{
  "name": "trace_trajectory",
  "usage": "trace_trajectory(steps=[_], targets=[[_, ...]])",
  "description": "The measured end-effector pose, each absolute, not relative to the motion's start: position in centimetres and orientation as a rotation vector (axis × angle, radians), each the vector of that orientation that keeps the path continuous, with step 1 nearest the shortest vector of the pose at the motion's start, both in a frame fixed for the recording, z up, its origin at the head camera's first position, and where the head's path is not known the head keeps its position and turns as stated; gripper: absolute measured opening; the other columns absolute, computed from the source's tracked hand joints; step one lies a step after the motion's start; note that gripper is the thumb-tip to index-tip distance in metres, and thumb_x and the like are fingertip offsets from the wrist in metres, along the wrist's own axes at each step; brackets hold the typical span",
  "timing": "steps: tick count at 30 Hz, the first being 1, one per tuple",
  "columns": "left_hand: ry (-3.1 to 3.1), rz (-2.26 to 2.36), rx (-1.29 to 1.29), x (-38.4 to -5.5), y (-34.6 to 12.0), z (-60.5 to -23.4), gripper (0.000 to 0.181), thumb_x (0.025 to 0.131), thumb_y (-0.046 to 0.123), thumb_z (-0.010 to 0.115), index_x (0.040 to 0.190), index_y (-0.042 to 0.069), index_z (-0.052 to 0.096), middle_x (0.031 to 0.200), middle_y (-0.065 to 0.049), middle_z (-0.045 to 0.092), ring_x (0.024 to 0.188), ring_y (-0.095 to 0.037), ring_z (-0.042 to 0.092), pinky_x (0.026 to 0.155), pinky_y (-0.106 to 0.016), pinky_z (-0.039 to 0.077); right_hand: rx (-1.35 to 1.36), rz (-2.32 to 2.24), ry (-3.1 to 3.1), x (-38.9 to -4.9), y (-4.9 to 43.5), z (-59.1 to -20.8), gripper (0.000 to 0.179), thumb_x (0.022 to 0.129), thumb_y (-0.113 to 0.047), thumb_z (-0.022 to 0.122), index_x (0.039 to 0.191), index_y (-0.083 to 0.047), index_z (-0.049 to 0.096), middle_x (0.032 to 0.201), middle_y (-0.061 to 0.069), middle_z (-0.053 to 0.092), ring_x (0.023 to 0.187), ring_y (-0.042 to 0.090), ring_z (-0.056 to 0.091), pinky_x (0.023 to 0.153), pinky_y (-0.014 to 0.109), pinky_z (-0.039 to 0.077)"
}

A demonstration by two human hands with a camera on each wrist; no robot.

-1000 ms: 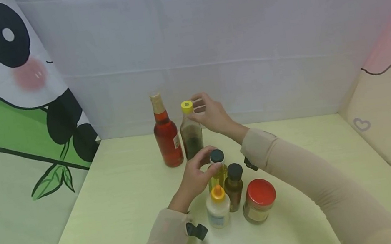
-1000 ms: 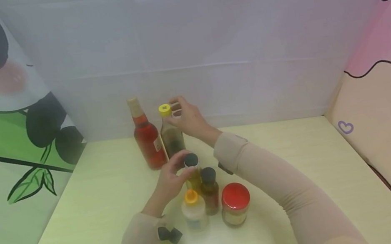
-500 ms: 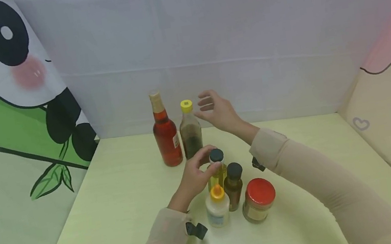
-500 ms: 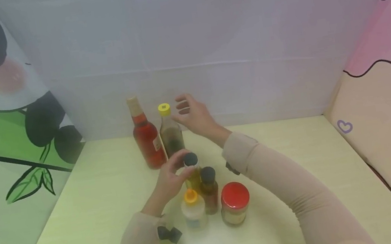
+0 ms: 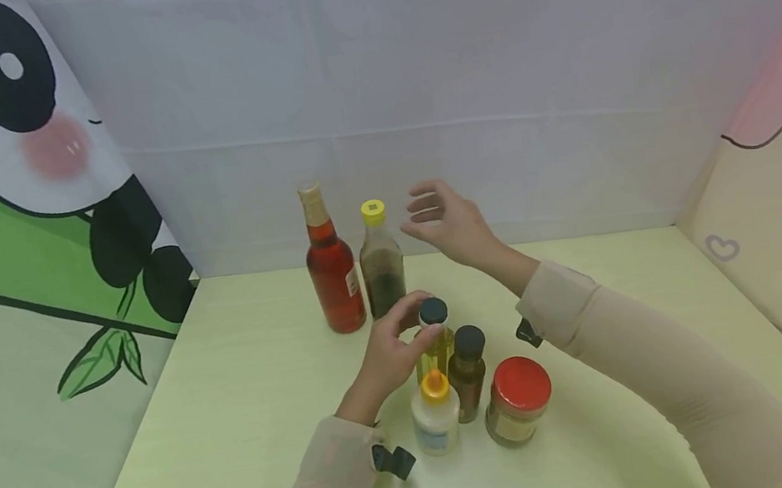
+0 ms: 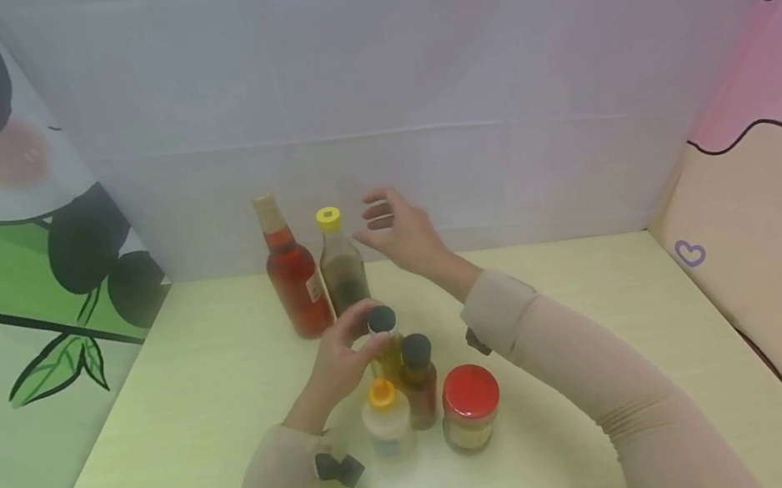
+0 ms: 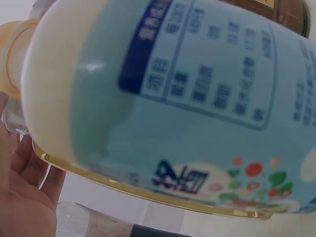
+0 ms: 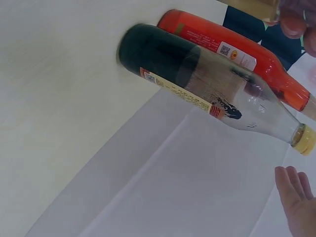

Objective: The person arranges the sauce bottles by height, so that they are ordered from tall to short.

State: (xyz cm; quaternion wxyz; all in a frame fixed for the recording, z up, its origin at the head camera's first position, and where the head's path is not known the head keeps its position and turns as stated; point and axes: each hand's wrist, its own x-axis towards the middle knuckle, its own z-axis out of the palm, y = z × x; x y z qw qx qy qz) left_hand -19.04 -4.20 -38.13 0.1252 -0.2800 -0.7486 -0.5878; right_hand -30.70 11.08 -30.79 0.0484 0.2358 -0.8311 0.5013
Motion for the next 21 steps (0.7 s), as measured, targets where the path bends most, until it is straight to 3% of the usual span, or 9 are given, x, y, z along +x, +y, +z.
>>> trace_trajectory(steps=[14,21], targets=[[-2.176,-1.721,-0.826,-19.0,-4.1,-38.2,0.031,0.087,-0.009,0.064,0.117,-0.010,0.056,0.106,-0.023,0.064,0.099,-0.037,0.063,0.091,-0.041,0.051,0.721,1.566,-2.503,-29.2,12.9,-30.5,0.048,0.090,-0.017,0.073,0.130,-0.006,0.050,0.120,0.009,0.062,0.108,0.023,0.062,0.087,0.039,0.053],[-2.174,-1.710,-0.832,-19.0,-4.1,-38.2,0.031,0.087,-0.009,0.064,0.117,-0.010,0.056,0.106,-0.023,0.064,0.099,-0.037,0.063,0.090,-0.041,0.052,0.730,1.550,-2.502,-28.2,13.8,-30.4,0.045,0.090,-0.015,0.072,0.129,-0.006,0.050,0.121,0.013,0.062,0.108,0.024,0.062,0.086,0.040,0.053]])
